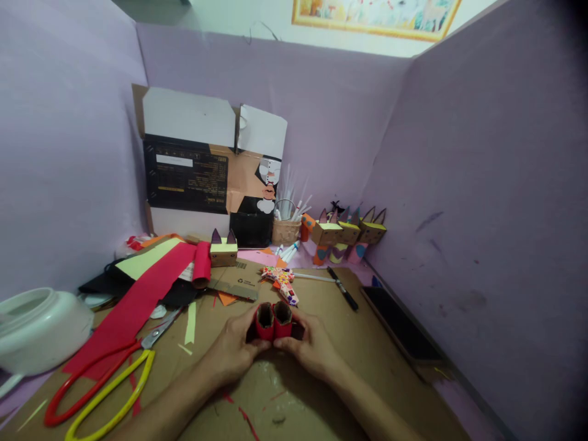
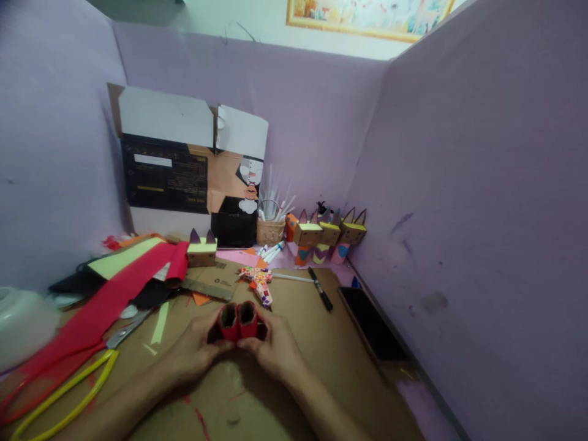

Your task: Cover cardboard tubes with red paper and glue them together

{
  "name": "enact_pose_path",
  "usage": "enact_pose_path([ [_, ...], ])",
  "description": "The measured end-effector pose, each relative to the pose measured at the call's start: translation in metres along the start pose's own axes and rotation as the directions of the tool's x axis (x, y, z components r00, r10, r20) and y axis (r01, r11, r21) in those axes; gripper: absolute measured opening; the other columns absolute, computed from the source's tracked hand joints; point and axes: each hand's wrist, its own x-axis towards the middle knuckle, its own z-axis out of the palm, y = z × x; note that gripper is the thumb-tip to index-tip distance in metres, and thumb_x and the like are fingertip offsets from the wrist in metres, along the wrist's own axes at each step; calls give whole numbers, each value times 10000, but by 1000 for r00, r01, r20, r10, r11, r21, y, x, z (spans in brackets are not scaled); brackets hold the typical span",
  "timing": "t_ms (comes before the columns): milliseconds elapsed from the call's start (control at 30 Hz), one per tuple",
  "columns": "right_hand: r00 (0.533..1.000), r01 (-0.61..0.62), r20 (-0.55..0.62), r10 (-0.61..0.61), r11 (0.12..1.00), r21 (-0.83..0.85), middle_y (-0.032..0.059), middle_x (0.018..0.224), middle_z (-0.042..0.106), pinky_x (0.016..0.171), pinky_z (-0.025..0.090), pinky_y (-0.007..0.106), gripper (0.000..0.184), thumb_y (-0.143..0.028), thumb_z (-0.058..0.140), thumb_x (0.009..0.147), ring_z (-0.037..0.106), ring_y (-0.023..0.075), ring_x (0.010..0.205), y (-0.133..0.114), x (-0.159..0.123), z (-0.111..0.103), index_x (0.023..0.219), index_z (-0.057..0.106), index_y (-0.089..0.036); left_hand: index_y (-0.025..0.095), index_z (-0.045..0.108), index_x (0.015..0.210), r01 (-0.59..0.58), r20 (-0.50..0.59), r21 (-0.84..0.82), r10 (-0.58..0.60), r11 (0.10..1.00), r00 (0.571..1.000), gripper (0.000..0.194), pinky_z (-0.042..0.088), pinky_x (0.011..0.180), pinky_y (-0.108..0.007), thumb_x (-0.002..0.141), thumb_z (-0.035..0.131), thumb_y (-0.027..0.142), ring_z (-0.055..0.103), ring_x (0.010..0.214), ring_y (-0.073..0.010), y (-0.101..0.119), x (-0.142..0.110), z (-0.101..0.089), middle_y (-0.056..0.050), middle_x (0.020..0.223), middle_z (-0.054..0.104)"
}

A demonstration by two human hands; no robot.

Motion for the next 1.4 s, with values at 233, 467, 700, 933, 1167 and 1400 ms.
enact_pose_path([
  [233, 989, 105, 113, -95, 991, -88, 21, 1017, 659, 890, 438, 338, 440, -57, 593, 694, 589, 222, 955, -9, -3, -5, 1101, 607, -223, 222, 550, 1132, -44, 106, 23, 41, 999, 994, 457, 387, 950, -277, 710, 521, 49, 542, 1073, -195, 10, -3, -9, -25, 1184, 604],
  [467, 963, 203, 231, -138, 937, -285, 60, 1117, 625, 920, 424, 364, 550, -44, 571, 711, 563, 231, 1006, -18, -7, -10, 1224, 523, -235, 292, 436, 1287, -110, 176, 192, 76, 975, 981, 529, 360, 1000, -283, 793, 508, 118, 510, 1151, -191, 16, -11, -18, -18, 1297, 545],
  [700, 924, 294, 348, -157, 873, -389, 106, 1212, 575, 968, 396, 394, 637, -49, 543, 723, 519, 249, 1113, -20, -11, -14, 1323, 415, -220, 310, 363, 1362, -33, 264, 242, -34, 970, 964, 577, 299, 1056, -352, 812, 493, 195, 426, 1250, -228, 28, -18, -26, -9, 1407, 440],
  [933, 999, -39, -25, 43, 986, 161, 86, 1044, 675, 858, 467, 396, 363, -292, 655, 725, 622, 249, 950, -10, 0, -16, 1064, 595, -178, 189, 561, 1095, 155, 45, -223, -149, 963, 988, 406, 481, 743, -323, 707, 593, 304, 613, 881, -234, 34, -12, -25, -80, 991, 672],
  [1167, 977, -81, -184, 107, 986, 143, 58, 959, 682, 813, 476, 357, 459, -228, 761, 575, 626, 218, 846, -13, 5, -17, 1003, 609, -165, 131, 523, 1088, 146, -163, -119, -164, 982, 973, 460, 472, 685, -308, 652, 609, 248, 598, 776, -200, 9, 3, -26, -74, 901, 656],
  [1400, 999, -19, -27, 17, 998, -64, 20, 954, 664, 816, 460, 320, 402, -147, 705, 625, 599, 197, 873, 7, 2, 3, 1013, 605, -186, 172, 596, 800, 73, -69, -43, -75, 996, 995, 223, 440, 714, -263, 585, 607, 116, 543, 767, -162, -3, 4, -3, 15, 789, 615],
])
